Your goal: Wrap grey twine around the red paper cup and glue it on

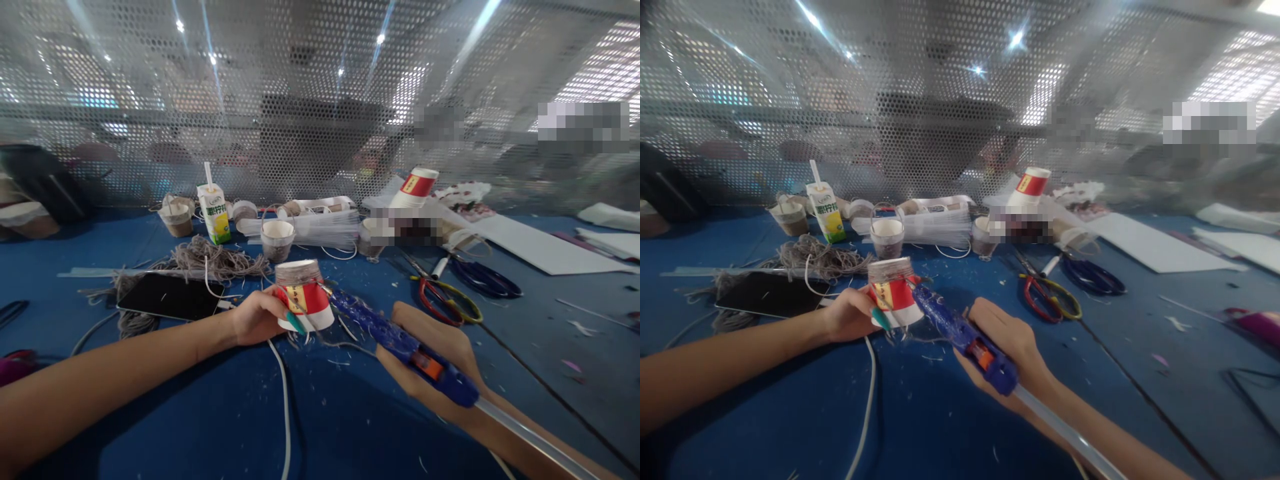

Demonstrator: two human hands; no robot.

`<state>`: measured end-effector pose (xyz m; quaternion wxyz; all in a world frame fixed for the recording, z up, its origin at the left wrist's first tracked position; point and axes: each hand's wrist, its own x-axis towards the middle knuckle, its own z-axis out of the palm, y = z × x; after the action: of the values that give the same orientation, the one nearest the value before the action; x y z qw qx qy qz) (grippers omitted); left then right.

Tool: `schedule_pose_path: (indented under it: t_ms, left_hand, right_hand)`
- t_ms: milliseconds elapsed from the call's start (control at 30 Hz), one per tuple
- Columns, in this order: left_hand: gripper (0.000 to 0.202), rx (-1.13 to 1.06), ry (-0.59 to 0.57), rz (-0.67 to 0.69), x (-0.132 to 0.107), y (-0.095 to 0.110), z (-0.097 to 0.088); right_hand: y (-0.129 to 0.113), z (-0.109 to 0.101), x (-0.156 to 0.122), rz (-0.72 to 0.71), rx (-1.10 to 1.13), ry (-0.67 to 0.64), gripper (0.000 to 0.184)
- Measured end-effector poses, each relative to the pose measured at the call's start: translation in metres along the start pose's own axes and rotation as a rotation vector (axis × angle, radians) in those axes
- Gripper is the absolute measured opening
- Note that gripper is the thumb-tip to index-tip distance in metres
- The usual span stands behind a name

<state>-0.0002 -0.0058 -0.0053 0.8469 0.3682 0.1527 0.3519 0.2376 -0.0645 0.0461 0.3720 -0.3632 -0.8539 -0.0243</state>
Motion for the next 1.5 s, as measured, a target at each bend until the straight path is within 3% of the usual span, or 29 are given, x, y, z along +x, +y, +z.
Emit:
schedule_pose_path:
  t_ms: [167, 500, 833, 967, 1033, 1133, 1233, 1300, 1400, 1500]
  left_hand:
    - [0.072, -0.054, 0.002, 0.018, 0.001, 0.000, 0.002]
    - [0.077, -0.025, -0.032, 0.037, 0.000, 0.002, 0.003]
    - [0.064, 0.002, -0.011, 0.048, 0.000, 0.001, 0.002]
    - [0.048, 0.037, 0.000, 0.054, 0.002, 0.000, 0.003]
    - [0.040, 0.063, 0.027, 0.075, 0.003, -0.002, 0.004]
    - [0.040, 0.064, 0.130, 0.129, 0.003, -0.005, 0.005]
    - [0.044, 0.049, 0.217, 0.161, 0.004, -0.007, 0.006]
    - [0.045, 0.053, 0.227, 0.169, 0.004, -0.007, 0.007]
    - [0.049, 0.072, 0.219, 0.173, 0.005, -0.006, 0.009]
    - [0.052, 0.108, 0.220, 0.166, 0.005, -0.005, 0.012]
  right_hand:
    - [0.003, 0.001, -0.002, -0.006, -0.010, -0.003, 0.025]
    - [0.004, 0.001, 0.000, 0.023, -0.018, -0.011, 0.026]
    - [0.021, 0.008, 0.000, -0.094, -0.080, 0.007, 0.025]
    - [0.036, 0.010, 0.004, -0.032, -0.246, -0.007, 0.023]
    - [0.047, 0.011, 0.007, 0.041, -0.331, -0.057, 0.022]
    - [0.062, 0.012, 0.012, 0.159, -0.418, -0.262, 0.025]
    - [0.069, 0.009, 0.015, 0.159, -0.396, -0.428, 0.031]
    - [0.070, 0.006, 0.016, 0.114, -0.332, -0.467, 0.033]
    - [0.068, 0.002, 0.015, 0.033, -0.204, -0.412, 0.038]
    - [0.062, 0.000, 0.015, -0.040, -0.091, -0.200, 0.041]
